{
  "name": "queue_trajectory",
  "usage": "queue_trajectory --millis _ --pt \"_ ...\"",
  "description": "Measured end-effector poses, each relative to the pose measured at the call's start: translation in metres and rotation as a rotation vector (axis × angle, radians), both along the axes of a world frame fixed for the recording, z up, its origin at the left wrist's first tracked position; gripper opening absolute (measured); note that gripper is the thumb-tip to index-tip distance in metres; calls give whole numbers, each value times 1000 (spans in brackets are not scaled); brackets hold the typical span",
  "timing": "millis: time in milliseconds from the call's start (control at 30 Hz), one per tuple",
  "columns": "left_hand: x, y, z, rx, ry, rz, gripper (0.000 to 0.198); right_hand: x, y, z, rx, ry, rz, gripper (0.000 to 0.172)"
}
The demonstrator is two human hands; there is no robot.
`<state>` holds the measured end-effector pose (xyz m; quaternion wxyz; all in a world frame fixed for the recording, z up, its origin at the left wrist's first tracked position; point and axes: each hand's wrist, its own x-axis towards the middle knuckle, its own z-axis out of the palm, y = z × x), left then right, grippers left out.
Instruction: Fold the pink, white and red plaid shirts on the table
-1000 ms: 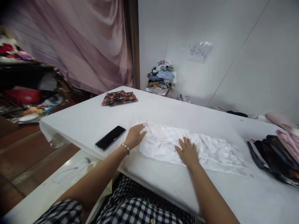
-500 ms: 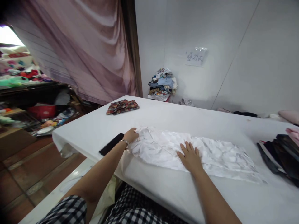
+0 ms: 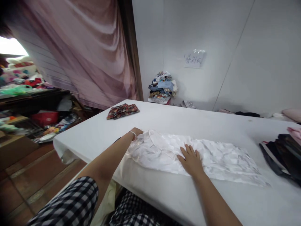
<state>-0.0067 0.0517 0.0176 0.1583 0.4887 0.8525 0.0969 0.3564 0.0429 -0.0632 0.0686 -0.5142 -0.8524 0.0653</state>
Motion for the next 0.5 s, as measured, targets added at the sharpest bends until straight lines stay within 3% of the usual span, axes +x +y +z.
queue_trajectory --millis 200,367,500 --pt "8 6 9 28 95 108 30 1 1 2 -14 7 12 56" --pt "9 15 13 -69 -39 140 42 2 1 4 -34 23 23 54" --pt "11 5 14 -59 -58 117 32 2 0 6 -39 39 24 53"
